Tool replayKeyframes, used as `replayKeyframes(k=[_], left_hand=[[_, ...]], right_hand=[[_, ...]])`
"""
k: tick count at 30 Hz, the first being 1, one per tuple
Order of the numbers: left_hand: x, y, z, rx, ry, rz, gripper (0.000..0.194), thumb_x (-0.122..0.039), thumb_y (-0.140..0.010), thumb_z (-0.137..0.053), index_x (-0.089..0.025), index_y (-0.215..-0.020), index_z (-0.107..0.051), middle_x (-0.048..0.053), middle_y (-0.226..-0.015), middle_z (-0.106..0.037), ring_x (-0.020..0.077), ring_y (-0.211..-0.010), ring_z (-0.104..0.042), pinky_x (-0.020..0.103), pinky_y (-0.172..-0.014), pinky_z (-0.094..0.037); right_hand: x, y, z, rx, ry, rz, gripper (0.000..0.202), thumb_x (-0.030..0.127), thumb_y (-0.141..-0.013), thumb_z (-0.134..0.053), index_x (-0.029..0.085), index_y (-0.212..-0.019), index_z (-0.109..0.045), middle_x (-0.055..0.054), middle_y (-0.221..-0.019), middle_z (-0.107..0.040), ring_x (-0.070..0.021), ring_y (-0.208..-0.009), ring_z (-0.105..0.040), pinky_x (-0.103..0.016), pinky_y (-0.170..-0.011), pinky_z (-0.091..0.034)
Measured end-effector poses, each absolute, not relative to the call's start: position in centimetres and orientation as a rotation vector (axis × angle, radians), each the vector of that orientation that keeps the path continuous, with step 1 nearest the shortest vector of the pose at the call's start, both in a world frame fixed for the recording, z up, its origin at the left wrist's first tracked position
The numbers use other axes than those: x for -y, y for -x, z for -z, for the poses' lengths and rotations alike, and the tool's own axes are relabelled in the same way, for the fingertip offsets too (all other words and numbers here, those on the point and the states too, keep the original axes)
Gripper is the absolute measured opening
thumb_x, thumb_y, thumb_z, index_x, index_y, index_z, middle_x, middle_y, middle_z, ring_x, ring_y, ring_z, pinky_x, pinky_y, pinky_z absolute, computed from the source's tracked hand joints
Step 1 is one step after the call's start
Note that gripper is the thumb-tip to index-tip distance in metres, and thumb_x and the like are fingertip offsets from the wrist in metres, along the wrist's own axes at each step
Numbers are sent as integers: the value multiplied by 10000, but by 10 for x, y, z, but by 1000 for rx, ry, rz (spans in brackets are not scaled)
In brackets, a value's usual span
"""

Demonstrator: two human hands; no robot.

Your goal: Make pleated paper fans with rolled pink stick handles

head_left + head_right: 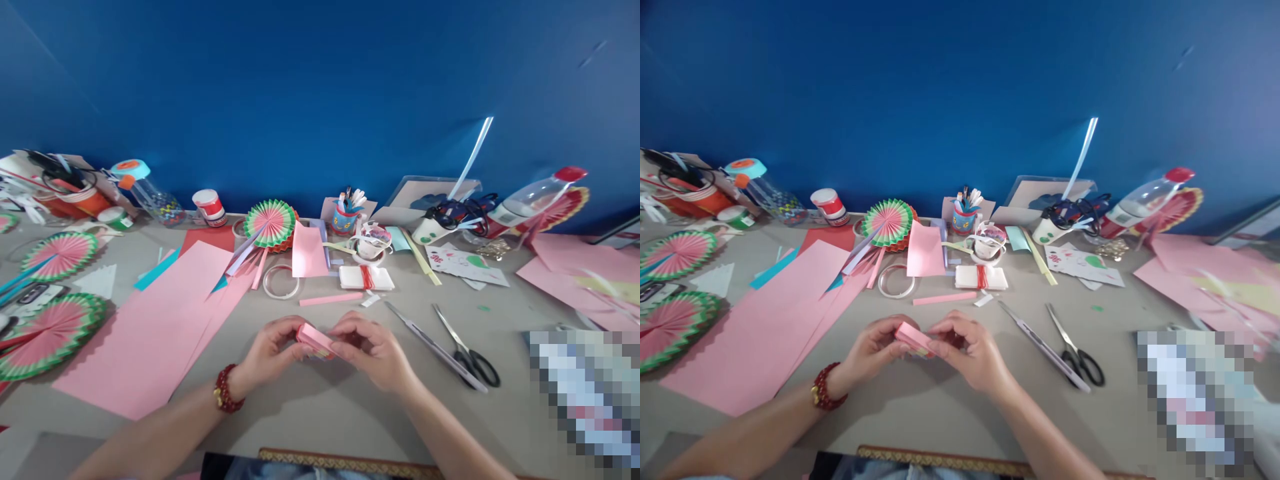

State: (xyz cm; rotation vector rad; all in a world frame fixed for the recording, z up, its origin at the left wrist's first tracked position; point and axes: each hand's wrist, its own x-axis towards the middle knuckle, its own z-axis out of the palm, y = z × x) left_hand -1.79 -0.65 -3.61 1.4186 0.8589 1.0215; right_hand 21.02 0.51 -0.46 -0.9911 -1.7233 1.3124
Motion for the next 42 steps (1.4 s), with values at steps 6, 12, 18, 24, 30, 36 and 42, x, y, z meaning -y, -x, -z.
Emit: replayKeyframes(k=[6,12,18,24,30,36,42], left_hand=[[5,18,32,-846,-1388,-974,307,-411,-901,-680,-114,-977,-683,68,-864,-646,136,-720,-586,228,-650,-497],[5,19,33,-828,-1363,-973,287,-396,-905,-680,-118,-978,-681,64,-871,-640,131,-717,-584,224,-649,-506],[6,17,34,-826,-1345,-980,258,-374,-904,-685,-126,-975,-681,54,-861,-643,117,-699,-580,207,-634,-507],[6,17,34,-839,-1342,-979,262,-372,-899,-690,-129,-995,-681,54,-865,-642,119,-697,-583,212,-634,-519],[7,17,33,-848,-1336,-978,268,-384,-893,-695,-133,-985,-687,56,-868,-652,117,-687,-584,213,-630,-522],[7,17,32,-879,-1331,-978,311,-417,-871,-711,-126,-980,-691,58,-845,-660,121,-667,-595,221,-619,-528],[7,17,34,-904,-1302,-963,338,-437,-858,-721,-125,-985,-691,64,-829,-666,126,-659,-590,229,-610,-529]], right_hand=[[-3,-208,9,1749,962,-1301,149,348,-922,-675,266,-991,-778,-41,-849,-629,-156,-760,-613,-252,-625,-450],[-3,-208,10,1762,934,-1242,168,343,-926,-670,302,-1041,-785,-36,-872,-603,-140,-750,-597,-231,-604,-443],[-3,-208,9,1773,918,-1230,171,323,-930,-668,312,-1057,-783,-32,-878,-603,-144,-788,-604,-236,-650,-461],[-4,-208,10,1805,914,-1216,185,320,-941,-651,320,-1077,-778,-30,-888,-604,-138,-781,-597,-238,-657,-458],[-4,-207,11,1821,919,-1207,195,327,-950,-634,310,-1081,-778,-32,-884,-593,-146,-797,-599,-249,-678,-466],[-4,-207,12,1827,926,-1199,204,345,-947,-635,281,-1072,-783,-36,-877,-593,-137,-758,-591,-246,-642,-449],[-5,-206,12,1810,942,-1239,230,401,-941,-637,272,-1058,-787,-42,-884,-602,-137,-737,-591,-249,-613,-435]])
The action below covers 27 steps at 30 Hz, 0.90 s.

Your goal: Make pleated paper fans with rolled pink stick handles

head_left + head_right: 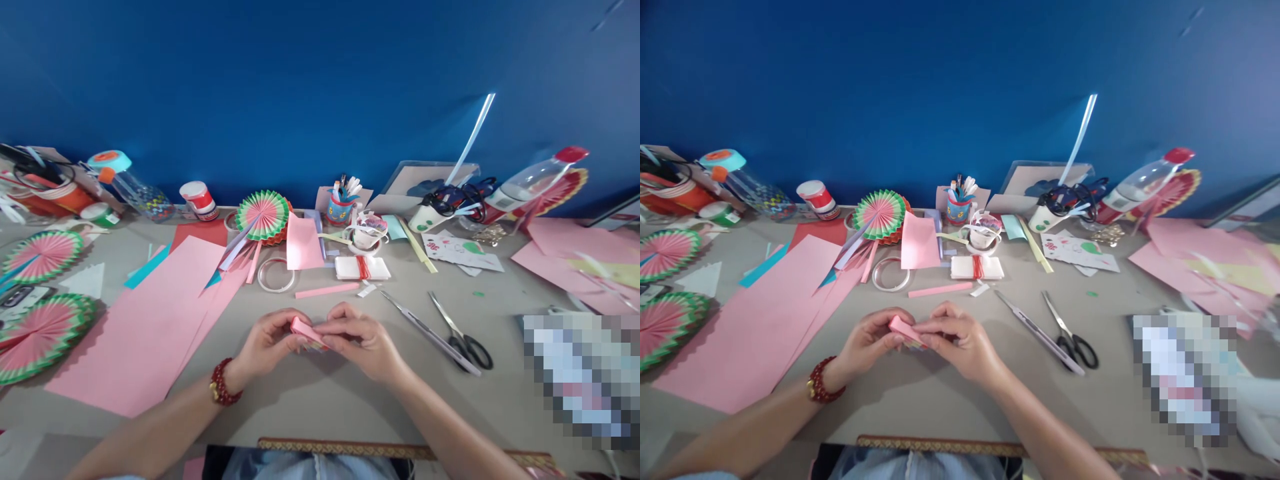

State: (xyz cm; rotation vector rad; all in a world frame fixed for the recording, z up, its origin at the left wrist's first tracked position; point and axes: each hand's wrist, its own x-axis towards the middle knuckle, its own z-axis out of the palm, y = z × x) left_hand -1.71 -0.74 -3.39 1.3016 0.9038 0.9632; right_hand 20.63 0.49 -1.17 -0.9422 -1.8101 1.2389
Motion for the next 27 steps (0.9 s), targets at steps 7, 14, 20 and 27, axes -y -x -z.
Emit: replayKeyframes(k=[7,14,20,27], left_hand=[[7,16,30,-886,-1284,-962,362,-459,-849,-725,-119,-969,-689,61,-812,-667,119,-637,-591,220,-598,-530],[8,17,30,-881,-1274,-974,354,-448,-853,-726,-122,-987,-689,58,-822,-666,114,-622,-600,222,-590,-533],[8,15,30,-864,-1231,-970,356,-452,-835,-744,-123,-961,-687,48,-802,-666,106,-600,-589,215,-577,-526],[7,14,29,-886,-1208,-967,379,-469,-814,-760,-126,-958,-687,65,-806,-676,116,-607,-587,224,-577,-523]], right_hand=[[-5,-205,8,1799,957,-1273,255,438,-932,-644,261,-1042,-791,-43,-879,-608,-125,-691,-572,-241,-582,-422],[-5,-205,9,1787,969,-1298,283,473,-923,-646,255,-1030,-792,-44,-886,-617,-128,-718,-589,-234,-597,-443],[-5,-205,8,1816,977,-1275,261,444,-929,-648,253,-1034,-791,-43,-886,-623,-118,-693,-581,-227,-579,-431],[-4,-202,13,1820,940,-1249,253,433,-941,-633,249,-1030,-781,-51,-883,-648,-130,-704,-602,-237,-585,-449]])
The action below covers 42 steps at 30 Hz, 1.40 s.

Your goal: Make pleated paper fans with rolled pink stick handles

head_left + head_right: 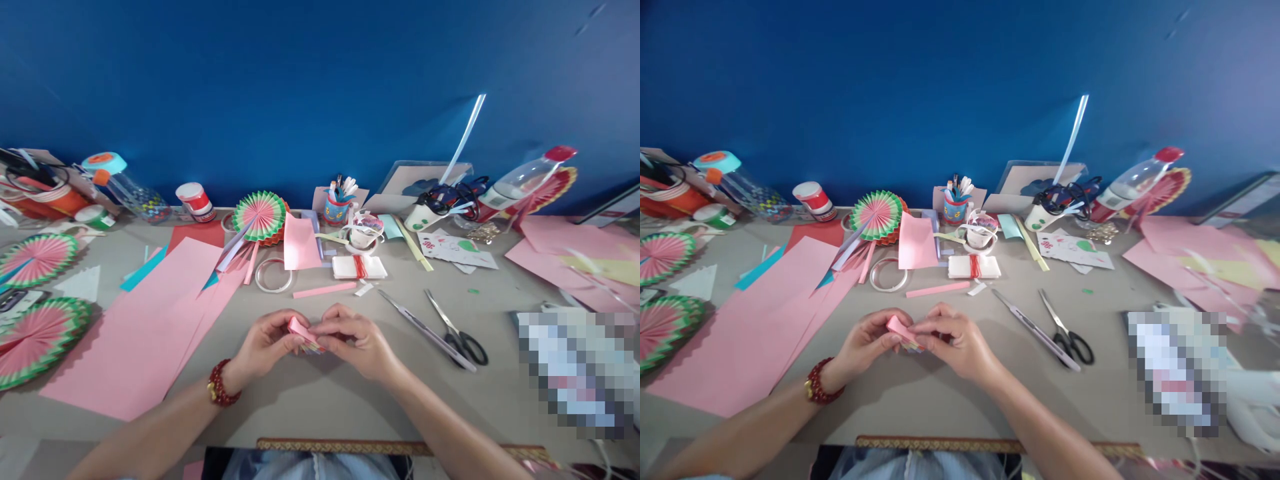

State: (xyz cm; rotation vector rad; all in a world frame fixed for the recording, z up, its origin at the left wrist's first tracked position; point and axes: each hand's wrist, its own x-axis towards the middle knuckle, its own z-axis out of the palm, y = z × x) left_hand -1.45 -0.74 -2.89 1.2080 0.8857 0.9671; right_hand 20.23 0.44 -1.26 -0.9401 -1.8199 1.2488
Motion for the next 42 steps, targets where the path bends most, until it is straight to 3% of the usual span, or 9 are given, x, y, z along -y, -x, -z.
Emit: replayKeyframes(k=[10,18,21,28,34,42], left_hand=[[10,14,27,-868,-1185,-978,305,-413,-873,-713,-129,-978,-677,59,-795,-690,125,-643,-611,234,-629,-530],[12,12,23,-881,-1190,-1005,262,-383,-905,-677,-132,-976,-691,55,-834,-678,124,-681,-604,228,-652,-516],[13,12,24,-883,-1180,-1020,233,-363,-922,-656,-141,-984,-695,61,-895,-681,117,-695,-595,223,-664,-507],[17,13,24,-843,-1231,-1040,190,-319,-963,-592,-174,-1043,-684,70,-993,-670,140,-791,-591,224,-697,-490],[17,11,22,-868,-1453,-1213,274,-315,-926,-646,-214,-1176,-692,101,-1188,-612,254,-1162,-560,359,-999,-459],[15,15,29,-910,-1270,-1170,220,-275,-945,-633,-222,-1122,-753,76,-1050,-683,215,-999,-639,331,-909,-506]], right_hand=[[-1,-201,19,1811,956,-1247,179,324,-949,-635,262,-1064,-757,-37,-905,-642,-117,-703,-590,-218,-577,-439],[-1,-199,19,1830,1058,-1245,156,351,-928,-653,207,-984,-672,-18,-869,-643,-117,-681,-591,-229,-611,-476],[0,-198,16,1866,1122,-1238,204,360,-922,-653,209,-1056,-623,-21,-891,-673,-130,-701,-613,-240,-638,-495],[3,-196,16,1935,995,-1329,344,330,-992,-546,238,-1321,-502,-58,-1102,-707,-186,-970,-678,-303,-834,-529],[7,-192,15,2043,1014,-974,395,272,-953,-574,247,-1334,-472,-76,-1096,-670,-216,-978,-643,-350,-853,-519],[8,-187,20,2172,930,-589,429,247,-975,-541,238,-1384,-411,-96,-1042,-653,-248,-913,-603,-412,-807,-535]])
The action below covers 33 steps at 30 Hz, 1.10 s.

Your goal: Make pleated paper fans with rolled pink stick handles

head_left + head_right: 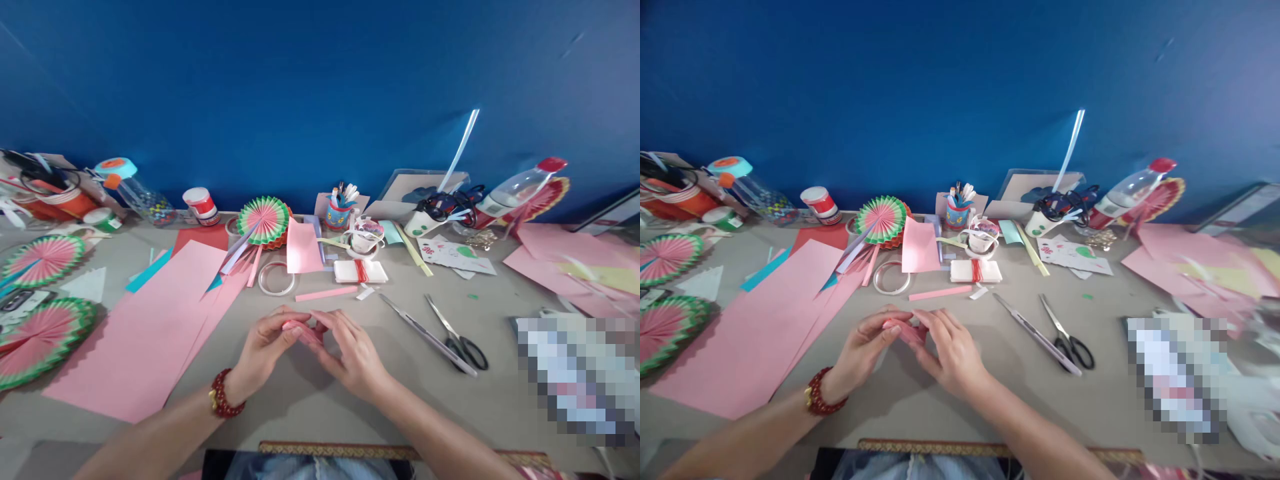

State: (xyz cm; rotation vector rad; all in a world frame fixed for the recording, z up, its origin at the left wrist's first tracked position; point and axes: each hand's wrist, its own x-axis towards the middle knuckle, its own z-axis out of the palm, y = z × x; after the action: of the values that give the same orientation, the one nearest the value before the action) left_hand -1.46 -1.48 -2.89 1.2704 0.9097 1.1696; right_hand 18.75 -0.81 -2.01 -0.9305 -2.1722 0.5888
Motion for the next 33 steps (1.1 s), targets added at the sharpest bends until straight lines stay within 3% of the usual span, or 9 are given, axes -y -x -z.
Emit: replayKeyframes(k=[3,6,8,11,13,18,23,28,33], left_hand=[[14,15,29,-920,-1221,-1174,227,-290,-940,-641,-223,-1120,-761,68,-1027,-674,208,-985,-636,327,-909,-507],[13,16,29,-930,-1222,-1176,232,-286,-932,-653,-236,-1130,-761,59,-1000,-662,190,-957,-631,304,-884,-510],[13,16,28,-888,-1227,-1163,233,-279,-929,-655,-244,-1135,-760,59,-1002,-663,187,-949,-632,300,-872,-514],[13,18,28,-856,-1222,-1147,229,-297,-920,-670,-243,-1120,-766,73,-1054,-687,208,-994,-637,319,-899,-516],[13,19,30,-874,-1211,-1156,228,-338,-915,-676,-242,-1095,-779,82,-1084,-712,228,-1030,-637,336,-926,-511],[14,21,36,-904,-1215,-1187,205,-353,-922,-670,-244,-1034,-802,79,-1020,-753,225,-1016,-639,322,-934,-489],[13,16,38,-849,-996,-1175,196,-364,-882,-720,-223,-986,-808,80,-1010,-751,212,-963,-655,315,-905,-492],[15,5,42,-708,-717,-1094,407,-368,-873,-734,-266,-1264,-682,88,-1219,-706,226,-1100,-645,354,-994,-460],[15,-4,40,-681,-594,-1091,258,-331,-934,-652,-186,-1136,-726,99,-1155,-715,214,-1096,-637,339,-1008,-453]], right_hand=[[9,-186,18,2187,937,-539,455,262,-986,-525,216,-1417,-389,-116,-1105,-643,-260,-959,-589,-430,-823,-540],[9,-185,16,2167,978,-529,572,407,-937,-626,201,-1422,-403,-134,-1164,-622,-281,-1011,-578,-454,-852,-536],[8,-185,15,2146,1041,-538,610,496,-864,-703,196,-1351,-492,-136,-1149,-605,-293,-1014,-575,-457,-846,-533],[5,-187,15,2101,1076,-650,389,474,-847,-725,202,-1108,-628,-110,-1076,-592,-270,-988,-584,-412,-829,-526],[4,-188,15,2053,1031,-768,289,452,-855,-725,206,-976,-634,-87,-1046,-607,-240,-968,-600,-371,-828,-517],[2,-187,18,1984,944,-825,272,461,-874,-715,211,-858,-610,-28,-841,-660,-187,-794,-595,-306,-722,-471],[2,-187,16,2028,910,-727,270,448,-916,-667,206,-821,-594,-25,-781,-650,-186,-766,-573,-298,-699,-442],[3,-188,18,2148,1106,-362,224,356,-942,-608,193,-794,-565,-45,-790,-634,-202,-737,-563,-331,-696,-416],[11,-182,18,2288,1200,-151,249,422,-945,-592,175,-921,-605,-78,-893,-675,-233,-785,-613,-378,-738,-434]])
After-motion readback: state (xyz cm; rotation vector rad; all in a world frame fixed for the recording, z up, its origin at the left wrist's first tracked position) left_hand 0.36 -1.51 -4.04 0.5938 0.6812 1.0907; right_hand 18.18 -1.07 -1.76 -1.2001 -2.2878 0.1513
